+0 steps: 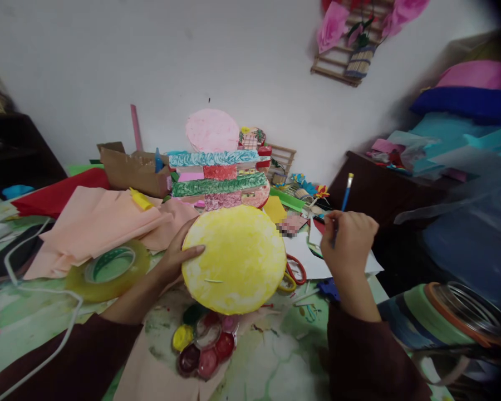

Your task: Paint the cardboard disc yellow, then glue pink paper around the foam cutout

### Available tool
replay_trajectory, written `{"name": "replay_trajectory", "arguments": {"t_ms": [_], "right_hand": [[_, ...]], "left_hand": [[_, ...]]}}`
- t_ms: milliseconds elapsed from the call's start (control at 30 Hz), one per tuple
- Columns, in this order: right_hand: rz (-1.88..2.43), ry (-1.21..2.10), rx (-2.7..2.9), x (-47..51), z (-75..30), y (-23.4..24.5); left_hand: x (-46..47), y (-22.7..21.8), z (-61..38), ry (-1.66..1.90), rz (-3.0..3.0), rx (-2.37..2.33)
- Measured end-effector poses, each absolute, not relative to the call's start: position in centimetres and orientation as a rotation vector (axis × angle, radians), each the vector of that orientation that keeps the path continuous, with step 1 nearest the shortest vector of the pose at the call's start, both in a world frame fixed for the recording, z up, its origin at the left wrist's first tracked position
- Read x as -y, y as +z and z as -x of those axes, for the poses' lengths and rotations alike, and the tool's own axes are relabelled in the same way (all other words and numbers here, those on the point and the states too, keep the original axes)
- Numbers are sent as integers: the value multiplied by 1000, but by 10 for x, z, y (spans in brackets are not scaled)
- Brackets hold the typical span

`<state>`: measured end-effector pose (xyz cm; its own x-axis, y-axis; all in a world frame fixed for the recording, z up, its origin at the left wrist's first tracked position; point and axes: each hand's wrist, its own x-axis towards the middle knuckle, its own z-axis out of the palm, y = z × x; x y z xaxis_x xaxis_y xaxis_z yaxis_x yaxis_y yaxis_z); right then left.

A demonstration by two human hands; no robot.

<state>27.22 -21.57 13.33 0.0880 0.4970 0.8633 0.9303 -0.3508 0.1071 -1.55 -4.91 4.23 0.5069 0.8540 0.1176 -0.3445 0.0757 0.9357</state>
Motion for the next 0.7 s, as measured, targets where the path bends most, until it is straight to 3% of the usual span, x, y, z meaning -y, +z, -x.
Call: {"name": "replay_trajectory", "arguments": {"t_ms": [133, 300, 700], "right_hand": [[1779, -1123, 1377, 216, -271, 132], [1534, -954, 1973, 196, -231, 117], [1667, -933, 2054, 185, -214, 105]], "left_hand": [[49, 38, 15, 955, -1197, -536], [50, 34, 16, 951, -1274, -550], [45, 33, 17, 994, -1388, -506]]}}
